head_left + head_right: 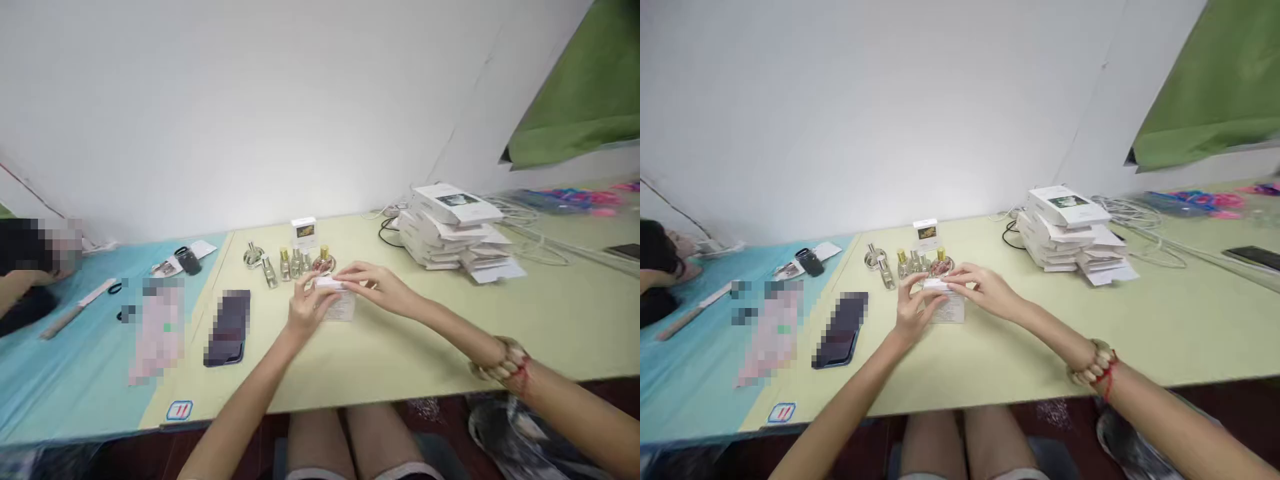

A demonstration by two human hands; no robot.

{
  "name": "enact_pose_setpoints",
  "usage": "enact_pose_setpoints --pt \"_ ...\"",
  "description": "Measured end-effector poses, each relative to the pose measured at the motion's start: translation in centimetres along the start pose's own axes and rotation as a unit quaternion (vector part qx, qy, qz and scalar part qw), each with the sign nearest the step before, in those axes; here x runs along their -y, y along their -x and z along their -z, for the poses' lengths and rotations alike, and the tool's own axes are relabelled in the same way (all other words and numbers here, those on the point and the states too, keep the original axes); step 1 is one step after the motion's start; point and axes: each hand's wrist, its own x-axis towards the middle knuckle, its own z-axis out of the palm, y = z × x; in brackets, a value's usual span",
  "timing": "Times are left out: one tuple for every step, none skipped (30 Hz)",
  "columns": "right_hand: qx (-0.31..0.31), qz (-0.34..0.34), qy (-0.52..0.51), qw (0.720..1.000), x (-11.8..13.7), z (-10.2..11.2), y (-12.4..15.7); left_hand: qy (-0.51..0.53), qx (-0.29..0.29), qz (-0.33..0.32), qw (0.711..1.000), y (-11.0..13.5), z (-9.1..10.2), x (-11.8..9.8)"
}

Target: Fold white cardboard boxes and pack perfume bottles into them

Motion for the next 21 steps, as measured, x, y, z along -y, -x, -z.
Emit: enact_pose_setpoints --pt "-0.004 -0.002 -0.003 1.0 0.1 0.0 0.0 -0.01 0.003 0.002 1.0 0.0 0.0 0.0" --pt "-0.008 -0.005 -0.007 1.0 0.1 0.1 -0.1 -0.019 0.007 0.004 1.0 0.1 -0.1 0.1" --pt "-0.011 -0.009 -0.011 1.0 0.2 0.1 -0.1 -0.029 0.014 0.008 0.999 0.2 -0.1 0.1" --pt "-0.013 -0.013 -0.016 1.0 0.3 0.1 -0.1 -0.04 0.023 0.011 0.999 0.3 -0.2 0.1" --pt "-0.013 -0.019 -0.022 0.999 0.4 0.0 -0.1 -0.052 0.033 0.016 0.998 0.4 -0.3 0.2" --pt "-0.014 -0.024 -0.028 0.999 0.5 0.0 -0.1 -0.063 0.047 0.022 0.997 0.5 -0.4 0.2" --pt "-0.015 -0.03 -0.032 0.999 0.6 -0.1 0.0 -0.073 0.061 0.027 0.995 0.7 -0.5 0.2" --pt "-0.017 -0.035 -0.036 0.999 0.6 -0.1 0.1 -0.081 0.075 0.032 0.993 0.8 -0.6 0.2" --pt "-0.021 -0.039 -0.041 0.998 0.7 -0.2 0.2 -0.087 0.087 0.035 0.992 0.9 -0.7 0.1" --pt "-0.025 -0.042 -0.047 0.998 0.8 -0.3 0.2 -0.091 0.097 0.038 0.99 0.9 -0.7 0.1" --pt "-0.026 -0.046 -0.054 0.997 0.9 -0.4 0.3 -0.095 0.103 0.04 0.989 0.9 -0.8 0.0" --pt "-0.025 -0.048 -0.063 0.997 1.0 -0.5 0.3 -0.099 0.106 0.041 0.989 0.9 -0.8 -0.2" --pt "-0.024 -0.05 -0.072 0.996 1.1 -0.5 0.3 -0.104 0.109 0.041 0.988 0.9 -0.8 -0.3" --pt "-0.021 -0.053 -0.078 0.995 1.2 -0.5 0.3 -0.11 0.11 0.038 0.987 0.8 -0.8 -0.4" --pt "-0.02 -0.054 -0.082 0.995 1.2 -0.5 0.3 -0.117 0.107 0.031 0.987 0.7 -0.7 -0.5" --pt "-0.018 -0.054 -0.083 0.995 1.3 -0.4 0.3 -0.123 0.101 0.021 0.987 0.6 -0.7 -0.6" --pt "-0.017 -0.052 -0.084 0.995 1.3 -0.4 0.3 -0.127 0.091 0.009 0.988 0.6 -0.7 -0.6" --pt "-0.016 -0.048 -0.083 0.995 1.3 -0.4 0.2 -0.129 0.078 -0.004 0.989 0.6 -0.8 -0.6" --pt "-0.014 -0.041 -0.083 0.996 1.2 -0.4 0.2 -0.128 0.062 -0.015 0.99 0.6 -0.8 -0.5" --pt "-0.013 -0.031 -0.08 0.996 1.0 -0.4 0.3 -0.125 0.046 -0.023 0.991 0.7 -0.8 -0.4" --pt "-0.013 -0.021 -0.075 0.997 0.7 -0.5 0.3 -0.122 0.031 -0.026 0.992 0.8 -0.9 -0.3"
